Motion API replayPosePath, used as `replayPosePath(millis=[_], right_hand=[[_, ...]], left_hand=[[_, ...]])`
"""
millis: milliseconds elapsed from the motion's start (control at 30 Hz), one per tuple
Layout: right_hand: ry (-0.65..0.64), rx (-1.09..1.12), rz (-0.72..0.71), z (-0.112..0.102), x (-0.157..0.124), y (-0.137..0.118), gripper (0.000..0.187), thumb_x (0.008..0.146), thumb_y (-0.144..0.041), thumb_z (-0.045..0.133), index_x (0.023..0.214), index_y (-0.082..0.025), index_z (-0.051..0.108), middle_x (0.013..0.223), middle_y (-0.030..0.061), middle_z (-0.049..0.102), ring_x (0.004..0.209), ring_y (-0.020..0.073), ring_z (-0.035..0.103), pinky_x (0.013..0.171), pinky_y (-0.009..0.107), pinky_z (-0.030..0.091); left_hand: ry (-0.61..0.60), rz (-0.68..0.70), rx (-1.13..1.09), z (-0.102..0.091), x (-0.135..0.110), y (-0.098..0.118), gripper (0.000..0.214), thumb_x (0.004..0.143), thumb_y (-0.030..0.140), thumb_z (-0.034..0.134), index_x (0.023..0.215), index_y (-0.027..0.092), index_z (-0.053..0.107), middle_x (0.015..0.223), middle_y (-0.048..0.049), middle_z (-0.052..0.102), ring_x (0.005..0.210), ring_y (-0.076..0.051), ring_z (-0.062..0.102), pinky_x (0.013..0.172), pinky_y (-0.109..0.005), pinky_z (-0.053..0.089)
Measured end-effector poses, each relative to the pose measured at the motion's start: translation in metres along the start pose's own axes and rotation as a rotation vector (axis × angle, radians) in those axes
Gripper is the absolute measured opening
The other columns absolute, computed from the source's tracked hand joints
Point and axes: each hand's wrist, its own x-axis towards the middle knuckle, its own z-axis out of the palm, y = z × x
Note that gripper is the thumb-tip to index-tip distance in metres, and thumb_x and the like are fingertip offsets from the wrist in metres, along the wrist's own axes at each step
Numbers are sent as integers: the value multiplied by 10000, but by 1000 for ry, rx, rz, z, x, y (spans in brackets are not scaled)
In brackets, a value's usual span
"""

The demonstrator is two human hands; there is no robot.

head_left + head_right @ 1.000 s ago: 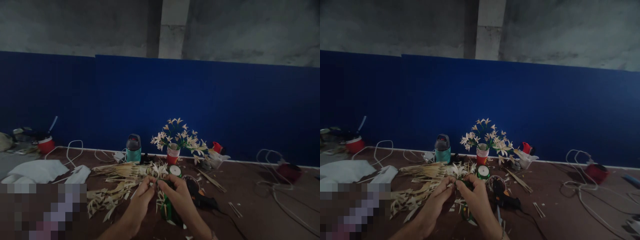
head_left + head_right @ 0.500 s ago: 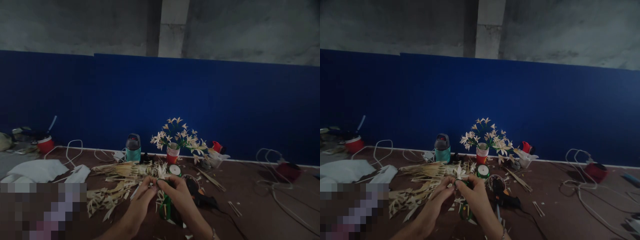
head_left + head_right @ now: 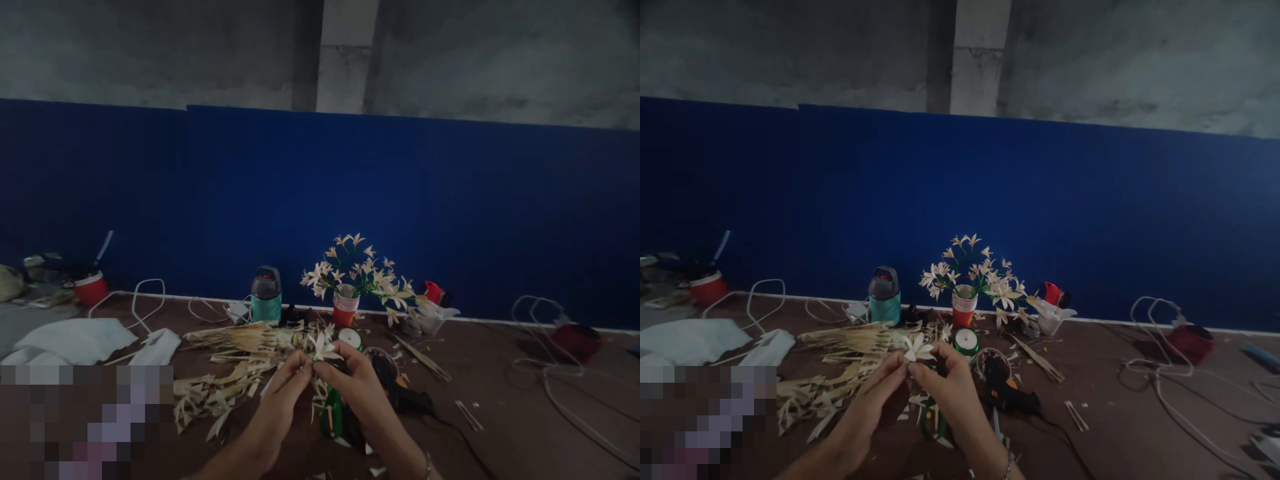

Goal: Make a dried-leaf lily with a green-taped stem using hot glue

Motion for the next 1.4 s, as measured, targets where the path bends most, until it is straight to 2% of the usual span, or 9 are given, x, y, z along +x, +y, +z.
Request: replayPosePath(millis=[167, 333, 533, 733, 867, 1000, 1233, 1333, 1400], right_hand=[[-26, 115, 72, 0, -3, -6, 258, 517, -295, 798, 645, -152, 626, 603, -25, 589, 574, 100, 502, 571, 201, 397], [-18, 158, 80, 0, -4, -6, 291, 510, -298, 804, 709, -152, 650, 624, -14, 604, 574, 105, 518, 576, 204, 409], [-12, 85, 27, 2, -4, -4, 240, 549, -325, 774, 666, -160, 644, 608, -9, 588, 574, 119, 513, 564, 217, 427], [-22, 34, -25, 6, -7, -11, 225, 585, -322, 741, 651, -153, 610, 598, -14, 558, 566, 114, 487, 556, 215, 417], [21, -14, -86, 6, -8, -10, 200, 596, -286, 724, 611, -153, 575, 596, -33, 494, 579, 104, 438, 560, 205, 387], [34, -27, -114, 8, -9, -10, 196, 605, -275, 705, 586, -155, 550, 586, -37, 453, 574, 104, 411, 542, 200, 370], [54, -62, -109, 9, -9, -9, 175, 619, -290, 681, 643, -155, 573, 605, -19, 470, 588, 114, 415, 524, 201, 370], [92, -93, -104, 9, -9, -9, 201, 622, -322, 680, 633, -155, 569, 597, -17, 480, 570, 114, 424, 507, 200, 374], [111, -99, -109, 9, -9, -9, 225, 622, -348, 681, 628, -156, 564, 598, -13, 494, 573, 120, 437, 516, 205, 385]], left_hand=[[-78, -178, -153, -3, -1, 2, 310, 663, 369, 666, 665, 196, 408, 503, 107, 245, 420, -37, 140, 395, -158, 88], [-97, -207, -173, 0, -3, 6, 306, 664, 380, 657, 678, 193, 414, 498, 110, 252, 411, -31, 120, 390, -164, 63], [-21, -117, -74, 4, -6, 5, 343, 669, 427, 658, 638, 188, 414, 489, 103, 254, 424, -40, 170, 404, -168, 113], [28, 60, -20, 4, -4, 0, 327, 643, 419, 688, 622, 179, 467, 564, 68, 419, 534, -74, 360, 523, -179, 308], [61, 159, -7, 5, -3, -2, 296, 646, 418, 689, 656, 179, 515, 666, 35, 505, 662, -115, 449, 631, -207, 363], [38, 163, -9, 6, -3, -4, 318, 640, 446, 685, 662, 174, 522, 671, 30, 512, 643, -110, 443, 602, -205, 355], [24, 108, 41, 5, -2, -6, 314, 707, 444, 622, 632, 179, 471, 523, 74, 390, 468, -67, 327, 479, -185, 298], [77, 240, 145, 2, -2, -6, 229, 742, 405, 592, 761, 185, 528, 671, 22, 536, 597, -117, 480, 573, -216, 389], [165, 435, 304, -1, -4, -5, 166, 768, 317, 576, 884, 201, 549, 837, -24, 591, 770, -170, 540, 699, -262, 423]])
